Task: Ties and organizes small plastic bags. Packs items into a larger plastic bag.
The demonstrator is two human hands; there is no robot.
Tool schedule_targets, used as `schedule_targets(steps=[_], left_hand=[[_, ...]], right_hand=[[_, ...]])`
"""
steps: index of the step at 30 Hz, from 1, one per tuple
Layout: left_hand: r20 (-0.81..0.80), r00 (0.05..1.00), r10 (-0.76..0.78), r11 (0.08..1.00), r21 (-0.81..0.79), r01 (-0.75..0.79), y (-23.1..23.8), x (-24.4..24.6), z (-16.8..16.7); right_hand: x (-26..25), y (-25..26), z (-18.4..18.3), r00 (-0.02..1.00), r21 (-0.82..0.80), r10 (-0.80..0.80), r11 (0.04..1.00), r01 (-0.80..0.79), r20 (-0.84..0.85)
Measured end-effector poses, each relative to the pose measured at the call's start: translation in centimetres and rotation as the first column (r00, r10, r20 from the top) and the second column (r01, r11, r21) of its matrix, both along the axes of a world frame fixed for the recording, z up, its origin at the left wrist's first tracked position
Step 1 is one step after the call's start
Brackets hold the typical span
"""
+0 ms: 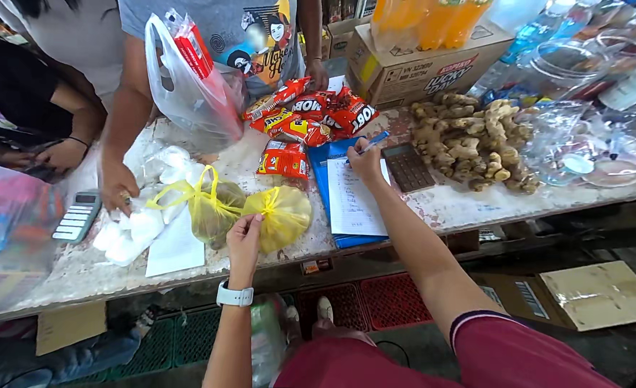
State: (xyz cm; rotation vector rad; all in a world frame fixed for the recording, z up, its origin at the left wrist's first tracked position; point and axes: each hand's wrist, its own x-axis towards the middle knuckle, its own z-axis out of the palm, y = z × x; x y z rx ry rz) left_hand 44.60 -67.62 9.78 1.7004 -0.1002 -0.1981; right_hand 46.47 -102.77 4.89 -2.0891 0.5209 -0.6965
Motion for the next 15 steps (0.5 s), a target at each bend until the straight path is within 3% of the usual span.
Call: schedule_targets(steps=[15], left_hand=[[0.052, 0.998, -0.031, 0.996, 0.086, 0.026, 0.47, -0.36, -0.04]], right_hand=[[-0.08, 0.59, 0.53, 0.998, -0.077, -0.061, 0.995, 0.06, -0.011]])
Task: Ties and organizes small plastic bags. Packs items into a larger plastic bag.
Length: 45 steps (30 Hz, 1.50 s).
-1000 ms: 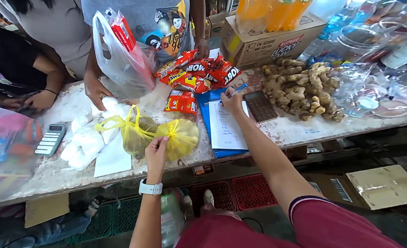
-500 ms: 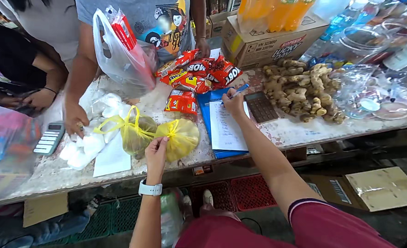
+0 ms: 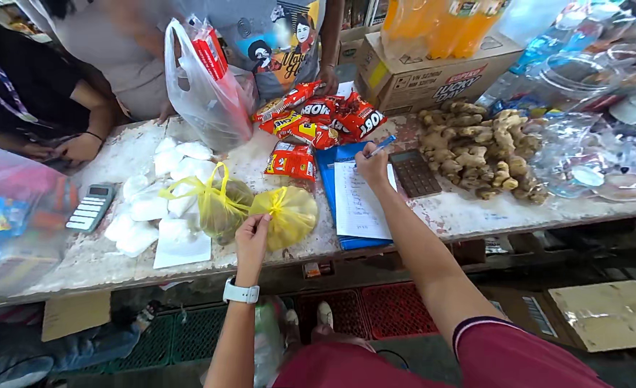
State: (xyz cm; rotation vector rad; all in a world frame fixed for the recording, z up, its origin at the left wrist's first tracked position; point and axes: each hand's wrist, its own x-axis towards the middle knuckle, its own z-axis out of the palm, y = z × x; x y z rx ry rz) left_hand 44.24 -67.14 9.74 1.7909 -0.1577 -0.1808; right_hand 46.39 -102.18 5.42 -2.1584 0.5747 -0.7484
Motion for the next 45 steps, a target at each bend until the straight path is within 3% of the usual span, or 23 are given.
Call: schedule_targets(steps=[8, 13, 17, 18, 20, 23, 25, 27, 29, 30, 33, 36, 38, 41, 45], left_hand=[[0.046, 0.998, -0.036, 0.993, 0.113, 0.031, 0.8, -0.6, 0.2], [0.152, 0.986, -0.074, 0.973, 0.227, 0.038, 2.6, -0.5, 0.7], [0.267, 0.963, -0.028, 0.952, 0.3, -0.056, 3.5, 0.3, 1.3], [0.339, 0.941, -0.008, 0.939, 0.326, -0.11, 3.6, 0.6, 1.7], [0.519, 0.855, 0.004, 0.893, 0.383, -0.236, 4.2, 2.0, 2.9], [0.656, 0.752, -0.069, 0.807, 0.48, -0.345, 6.0, 5.6, 5.4], [0.596, 0.773, -0.216, 0.713, 0.637, -0.292, 7.0, 9.0, 6.7], [0.328, 0.874, -0.358, 0.493, 0.862, -0.122, 7.4, 11.6, 7.1], [0.009, 0.956, -0.294, 0.309, 0.947, 0.086, 7.6, 12.5, 7.0], [-0.149, 0.962, -0.23, 0.301, 0.929, 0.216, 7.8, 12.8, 7.5], [-0.416, 0.879, -0.233, 0.499, 0.725, 0.475, 9.5, 13.2, 8.2], [-0.395, 0.897, -0.199, 0.662, 0.62, 0.42, 9.7, 12.4, 9.3], [-0.244, 0.96, -0.136, 0.723, 0.638, 0.265, 9.3, 12.3, 9.7], [0.014, 0.994, -0.113, 0.664, 0.745, 0.065, 6.9, 10.7, 10.2], [-0.071, 0.955, -0.286, 0.33, 0.929, 0.168, 3.8, 6.9, 7.3]], right_hand=[[0.0, -0.1, 0.0, 0.999, -0.025, 0.012, 1.0, -0.013, -0.037], [-0.8, -1.8, 2.6, 0.962, 0.153, 0.012, 0.988, 0.032, -0.273], [-2.8, 0.7, 6.6, 0.807, -0.141, -0.071, 0.99, -0.015, -0.587], [-3.0, 2.8, 7.8, 0.818, -0.184, -0.029, 0.978, -0.095, -0.574], [-2.5, 7.8, 9.6, 0.872, -0.191, 0.227, 0.923, -0.335, -0.434], [-0.2, 16.5, 10.8, 0.773, -0.093, 0.599, 0.775, -0.626, -0.208], [2.7, 21.3, 11.4, 0.698, 0.149, 0.691, 0.722, -0.675, -0.186], [5.8, 24.7, 10.9, 0.683, 0.408, 0.721, 0.662, -0.629, -0.117], [6.9, 26.7, 11.0, 0.691, 0.552, 0.72, 0.602, -0.578, -0.063], [6.6, 27.0, 11.9, 0.675, 0.529, 0.734, 0.604, -0.596, -0.077], [2.9, 26.6, 13.8, 0.592, 0.227, 0.796, 0.604, -0.764, -0.127], [-1.9, 26.8, 14.1, 0.598, -0.151, 0.763, 0.579, -0.801, -0.245], [-3.9, 27.8, 13.9, 0.575, -0.25, 0.728, 0.518, -0.818, -0.374], [-6.4, 29.9, 11.8, 0.523, -0.372, 0.741, 0.384, -0.845, -0.422], [-9.6, 31.6, 9.2, 0.531, -0.496, 0.781, 0.335, -0.801, -0.33]])
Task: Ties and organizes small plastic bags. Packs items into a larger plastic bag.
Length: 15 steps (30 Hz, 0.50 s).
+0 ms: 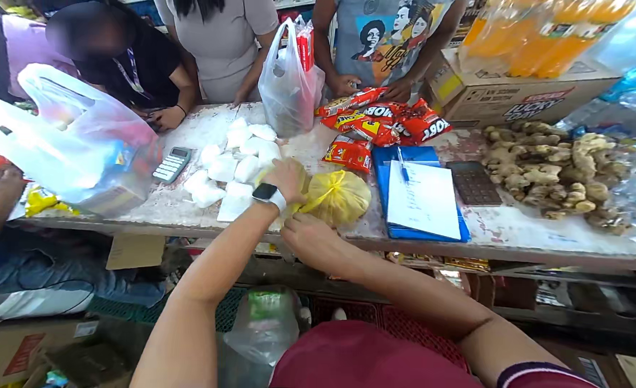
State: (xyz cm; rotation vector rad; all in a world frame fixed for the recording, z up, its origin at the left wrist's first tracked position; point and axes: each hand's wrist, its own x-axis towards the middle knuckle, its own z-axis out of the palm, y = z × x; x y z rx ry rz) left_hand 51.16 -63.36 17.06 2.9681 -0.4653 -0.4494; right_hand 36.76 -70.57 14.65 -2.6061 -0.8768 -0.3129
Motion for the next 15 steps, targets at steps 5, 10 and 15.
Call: schedule_targets(steps=[5, 10, 15], left_hand=[[-0.022, 0.988, 0.151, 0.987, 0.054, -0.15, 1.4, -0.5, -1.5], [-0.204, 0.974, 0.097, 0.995, -0.006, -0.1, 3.8, -1.0, -1.9], [-0.304, 0.953, 0.01, 0.999, 0.033, 0.0, 6.6, -0.9, -1.4]], right_hand=[[-1.7, -2.8, -1.6, 0.939, -0.069, -0.314, 0.949, 0.308, -0.142], [-2.7, -3.7, -2.9, 0.917, -0.083, -0.309, 0.951, 0.298, -0.25], [-3.1, -2.1, -4.8, 0.984, 0.134, -0.173, 0.977, 0.164, 0.052]])
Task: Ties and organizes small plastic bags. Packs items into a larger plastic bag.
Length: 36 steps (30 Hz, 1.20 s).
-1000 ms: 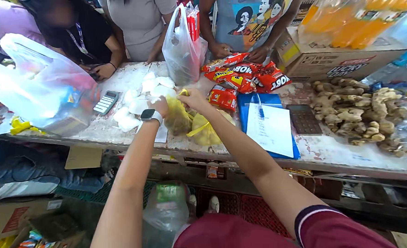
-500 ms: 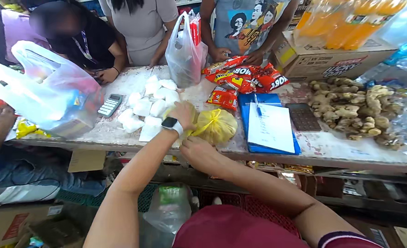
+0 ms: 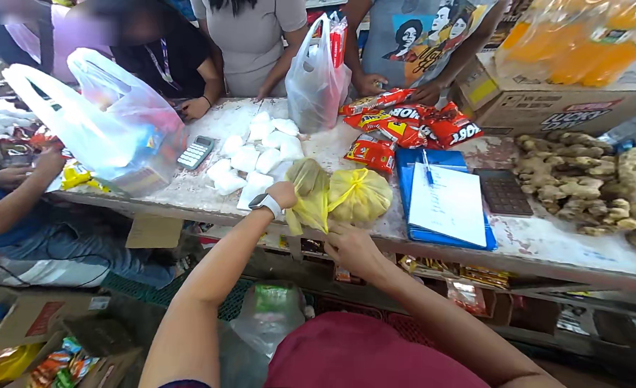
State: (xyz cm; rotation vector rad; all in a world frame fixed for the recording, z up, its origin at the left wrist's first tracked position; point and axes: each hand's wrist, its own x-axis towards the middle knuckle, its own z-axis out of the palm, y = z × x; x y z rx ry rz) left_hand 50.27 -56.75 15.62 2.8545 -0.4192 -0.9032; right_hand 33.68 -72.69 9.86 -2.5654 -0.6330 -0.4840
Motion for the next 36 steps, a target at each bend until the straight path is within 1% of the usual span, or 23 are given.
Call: schedule_targets(steps=[2, 3, 5, 6, 8, 10, 12, 14, 15, 16, 17, 19, 20, 22, 23, 24, 25, 27, 30, 32, 33, 34, 36], left_hand=[[-0.036, 0.999, -0.015, 0.998, -0.068, 0.013, 1.5, 0.7, -0.3], [-0.058, 0.998, 0.022, 0.992, -0.124, -0.029, 2.0, 0.9, -0.2], [-0.128, 0.975, 0.181, 0.94, -0.268, -0.209, 2.7, 1.1, -0.7], [-0.194, 0.943, 0.269, 0.882, -0.343, -0.322, 2.9, 1.0, -0.9], [-0.244, 0.908, 0.34, 0.811, -0.412, -0.415, 3.3, 0.6, -0.9], [-0.172, 0.953, 0.249, 0.886, -0.356, -0.296, 4.1, -0.3, -0.2], [-0.107, 0.992, 0.069, 0.976, -0.198, -0.089, 4.7, -0.3, 0.2], [-0.137, 0.989, -0.051, 0.989, -0.148, 0.03, 4.5, 0.0, 1.4], [-0.153, 0.986, -0.061, 0.973, -0.228, 0.024, 4.2, 0.1, 2.1], [-0.167, 0.986, -0.01, 0.923, -0.381, -0.055, 3.7, 0.4, 2.4], [-0.226, 0.972, 0.07, 0.817, -0.546, -0.186, 3.0, 0.7, 2.5], [-0.368, 0.918, 0.146, 0.532, -0.754, -0.386, 1.3, 1.0, 2.5], [-0.417, 0.897, 0.148, 0.386, -0.811, -0.44, 0.7, 0.9, 2.3], [-0.483, 0.864, 0.143, 0.094, -0.862, -0.498, -0.4, 0.3, 1.6], [-0.503, 0.851, 0.153, 0.014, -0.86, -0.51, -0.9, 0.1, 1.6], [-0.492, 0.856, 0.16, -0.009, -0.868, -0.497, -1.1, 0.1, 1.6], [-0.456, 0.878, 0.144, 0.013, -0.887, -0.462, -0.9, 0.4, 1.5], [-0.329, 0.939, 0.105, 0.142, -0.929, -0.341, -0.2, 1.5, 0.8], [-0.144, 0.986, 0.083, 0.476, -0.864, -0.166, 1.1, 3.1, 1.4], [0.024, 0.99, 0.137, 0.688, -0.721, -0.078, 1.5, 3.9, 2.0], [0.129, 0.977, 0.169, 0.766, -0.641, -0.048, 1.6, 4.0, 2.3], [0.221, 0.954, 0.203, 0.824, -0.564, -0.044, 1.6, 3.7, 2.7], [0.395, 0.887, 0.24, 0.887, -0.461, -0.034, 0.9, 1.9, 2.8]], right_hand=[[0.4, -0.1, 0.6, 1.0, 0.015, -0.013, 1.0, 0.013, 0.003], [0.7, -0.2, 0.8, 1.0, 0.021, -0.017, 1.0, 0.017, 0.019], [1.3, 0.0, 0.9, 0.998, 0.022, -0.008, 1.0, 0.007, 0.066], [1.5, 0.3, 0.8, 0.997, 0.012, 0.006, 1.0, -0.007, 0.077], [1.7, 0.9, 0.8, 0.995, -0.005, 0.019, 1.0, -0.018, 0.093], [1.8, 1.0, 1.1, 0.994, -0.001, -0.034, 0.999, 0.034, 0.107], [1.9, 0.9, 1.8, 0.987, 0.009, -0.138, 0.99, 0.138, 0.077], [1.8, 1.0, 3.6, 0.984, -0.015, -0.146, 0.989, 0.145, -0.098], [1.9, 1.5, 5.1, 0.967, -0.008, -0.071, 0.997, 0.071, -0.246], [2.2, 2.1, 6.4, 0.938, 0.018, 0.036, 0.999, -0.032, -0.346], [3.0, 2.7, 7.5, 0.919, 0.05, 0.135, 0.991, -0.125, -0.371], [5.6, 3.5, 9.6, 0.924, 0.118, 0.222, 0.974, -0.194, -0.311], [7.6, 3.2, 10.4, 0.942, 0.171, 0.224, 0.968, -0.185, -0.251], [11.8, 2.0, 12.0, 0.949, 0.305, 0.188, 0.946, -0.106, -0.252], [14.0, 1.3, 12.2, 0.937, 0.375, 0.191, 0.924, -0.071, -0.294], [15.8, 0.7, 12.1, 0.91, 0.451, 0.214, 0.892, -0.034, -0.354], [17.4, 0.2, 11.7, 0.882, 0.523, 0.246, 0.853, 0.001, -0.403], [19.6, -0.1, 10.2, 0.819, 0.647, 0.341, 0.761, 0.047, -0.461], [21.7, 0.6, 7.7, 0.734, 0.761, 0.473, 0.642, 0.092, -0.488], [22.9, 0.8, 6.4, 0.755, 0.718, 0.44, 0.694, 0.059, -0.487], [23.4, 0.7, 5.9, 0.778, 0.675, 0.405, 0.737, 0.033, -0.481], [23.8, 0.7, 5.5, 0.789, 0.648, 0.385, 0.762, 0.022, -0.479], [24.0, 0.8, 5.2, 0.785, 0.633, 0.361, 0.773, 0.05, -0.503]])
